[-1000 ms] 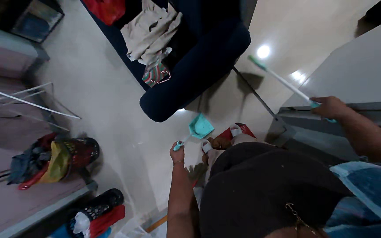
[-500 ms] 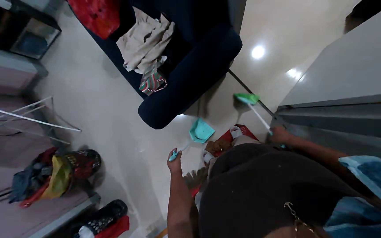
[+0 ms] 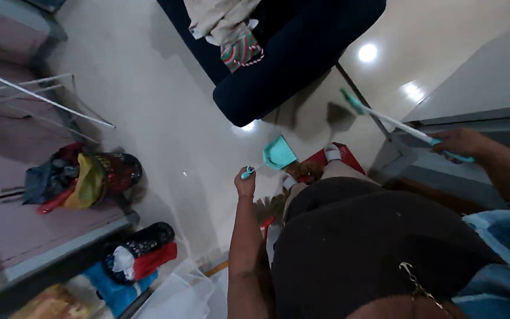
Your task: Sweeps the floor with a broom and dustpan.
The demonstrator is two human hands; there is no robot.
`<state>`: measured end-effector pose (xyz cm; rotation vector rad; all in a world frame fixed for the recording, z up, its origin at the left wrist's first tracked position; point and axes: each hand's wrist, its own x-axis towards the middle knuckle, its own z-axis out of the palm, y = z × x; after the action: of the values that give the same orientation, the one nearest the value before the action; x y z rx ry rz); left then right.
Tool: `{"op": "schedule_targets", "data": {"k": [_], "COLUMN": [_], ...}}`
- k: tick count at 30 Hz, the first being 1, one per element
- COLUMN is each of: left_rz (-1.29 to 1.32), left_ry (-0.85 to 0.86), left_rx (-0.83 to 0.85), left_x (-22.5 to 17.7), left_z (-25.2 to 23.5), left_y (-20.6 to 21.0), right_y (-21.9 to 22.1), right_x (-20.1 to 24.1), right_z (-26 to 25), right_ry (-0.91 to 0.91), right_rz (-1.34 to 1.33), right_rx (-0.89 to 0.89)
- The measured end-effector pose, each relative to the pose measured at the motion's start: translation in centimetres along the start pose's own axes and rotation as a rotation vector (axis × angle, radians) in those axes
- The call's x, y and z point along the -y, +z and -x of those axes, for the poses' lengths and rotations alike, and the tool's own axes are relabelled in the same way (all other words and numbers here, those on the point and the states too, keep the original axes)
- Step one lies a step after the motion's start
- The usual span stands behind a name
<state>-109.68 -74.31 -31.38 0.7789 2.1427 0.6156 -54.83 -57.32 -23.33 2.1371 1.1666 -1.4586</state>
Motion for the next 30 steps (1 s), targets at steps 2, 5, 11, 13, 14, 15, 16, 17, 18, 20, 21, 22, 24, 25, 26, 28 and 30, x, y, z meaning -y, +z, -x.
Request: {"op": "schedule_targets", "data": {"k": [2,5,11,13,14,15,16,17,18,20,21,22,24,25,26,28,30], "left_rz": [-0.033,-0.082,-0.156,-0.16,-0.163,-0.164,-0.166,-0.169,-0.176,-0.193,-0.194,-0.184,-0.13,-0.087,-0.044,0.026,0.066], "left_ry": [0.028,0.069,0.136,0.151,0.137,0.118,0.103,0.092,0.085,0.087,0.085,0.086,0.101,0.112,0.118,0.106,0.087], "left_rx": [0.014,0.065,0.167,0.176,0.183,0.19,0.196,0.2,0.201,0.199,0.203,0.205,0.179,0.155,0.126,0.055,-0.017], "left_x": [1.2,3.8,6.9,7.4,7.4,7.3,7.2,7.3,7.5,7.6,7.7,7.9,8.4,8.8,9.4,10.7,11.8], "left_z": [0.1,0.0,-1.5,-1.6,-1.5,-1.4,-1.3,-1.2,-1.0,-1.0,-0.9,-0.8,-0.8,-0.8,-0.8,-0.4,0.1], "left_y": [-1.4,-3.0,-5.5,-5.7,-5.7,-5.5,-5.3,-5.1,-4.9,-4.9,-5.1,-5.3,-6.2,-6.8,-7.5,-8.5,-9.6], "right_y": [2.5,7.2,23.0,28.2,29.8,30.6,30.7,30.5,30.2,28.9,27.8,26.3,22.6,20.6,18.8,16.4,15.5], "right_x": [0.2,1.2,6.1,7.4,7.9,8.4,8.9,9.3,9.5,9.3,8.7,7.9,5.8,4.7,3.7,2.3,2.3], "right_z": [-1.2,-2.5,1.6,3.4,4.1,4.3,4.5,4.7,4.8,5.2,5.3,5.5,5.9,6.0,6.0,5.9,4.5], "right_ry": [0.0,0.016,-0.016,-0.079,-0.115,-0.142,-0.15,-0.129,-0.099,-0.026,-0.017,-0.026,-0.044,-0.045,-0.03,-0.019,-0.037], "right_rz": [0.005,0.002,0.087,0.185,0.207,0.214,0.195,0.151,0.093,-0.067,-0.095,-0.083,-0.051,-0.051,-0.051,-0.03,0.02], "right_rx": [-0.086,-0.165,0.034,0.193,0.258,0.312,0.349,0.373,0.396,0.456,0.472,0.466,0.384,0.321,0.26,0.11,-0.02]}}
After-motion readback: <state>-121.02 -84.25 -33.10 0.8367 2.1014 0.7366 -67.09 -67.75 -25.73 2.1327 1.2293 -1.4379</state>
